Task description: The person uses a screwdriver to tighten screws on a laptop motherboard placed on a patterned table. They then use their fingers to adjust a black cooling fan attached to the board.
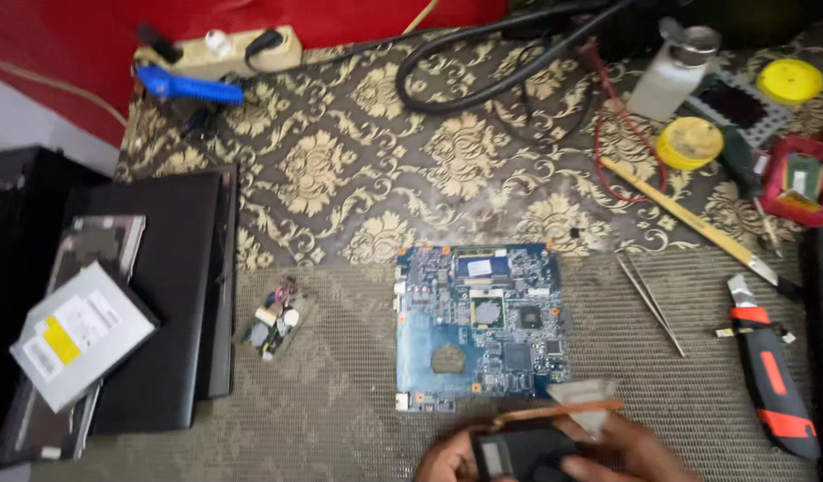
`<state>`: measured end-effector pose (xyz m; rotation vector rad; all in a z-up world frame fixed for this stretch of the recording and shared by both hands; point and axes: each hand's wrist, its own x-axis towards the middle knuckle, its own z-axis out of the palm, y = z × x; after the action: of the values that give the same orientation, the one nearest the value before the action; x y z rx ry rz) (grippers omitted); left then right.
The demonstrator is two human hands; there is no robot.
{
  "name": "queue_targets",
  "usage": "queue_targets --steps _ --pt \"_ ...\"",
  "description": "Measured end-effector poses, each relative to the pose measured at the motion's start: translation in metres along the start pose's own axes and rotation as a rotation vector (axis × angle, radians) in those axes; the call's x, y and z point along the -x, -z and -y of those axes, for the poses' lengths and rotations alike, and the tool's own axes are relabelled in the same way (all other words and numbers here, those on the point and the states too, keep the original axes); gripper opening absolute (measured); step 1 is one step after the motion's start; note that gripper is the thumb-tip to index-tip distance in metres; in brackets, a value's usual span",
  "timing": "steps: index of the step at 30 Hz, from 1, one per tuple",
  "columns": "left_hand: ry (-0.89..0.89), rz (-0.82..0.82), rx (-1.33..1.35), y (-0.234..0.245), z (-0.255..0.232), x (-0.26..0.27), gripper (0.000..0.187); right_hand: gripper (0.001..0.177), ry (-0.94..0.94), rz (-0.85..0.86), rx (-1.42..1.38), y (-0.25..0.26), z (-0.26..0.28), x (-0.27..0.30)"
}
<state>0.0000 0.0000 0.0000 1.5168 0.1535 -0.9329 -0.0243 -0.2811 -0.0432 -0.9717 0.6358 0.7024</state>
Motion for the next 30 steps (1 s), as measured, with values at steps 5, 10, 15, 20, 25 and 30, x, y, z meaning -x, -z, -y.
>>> queue_targets --steps 5,10,15,20,25,30 --pt "0.107 0.041 -0.154 -0.007 -0.017 0.014 0.070 0.040 0.147 -0.584 0.615 0.052 0.074 0.040" --pt "0.041 0.121 0.179 0.007 -0.006 0.008 0.069 0.086 0.737 -0.278 1.234 0.004 0.094 0.056" --pt "0.143 0.090 0.152 0.021 -0.006 0.015 0.072 0.058 1.028 -0.106 1.386 -0.038 0.097 0.055" --pt "0.137 -0.060 0.294 0.030 -0.021 0.029 0.071 0.068 0.975 -0.060 1.434 -0.061 0.101 0.056" --pt "-0.071 -0.152 0.315 0.039 -0.010 0.033 0.061 0.063 1.012 -0.046 1.436 -0.079 0.101 0.045" --pt "0.031 -0.352 0.155 0.052 -0.046 0.044 0.068 0.056 1.287 -0.050 1.546 -0.102 0.117 0.030"
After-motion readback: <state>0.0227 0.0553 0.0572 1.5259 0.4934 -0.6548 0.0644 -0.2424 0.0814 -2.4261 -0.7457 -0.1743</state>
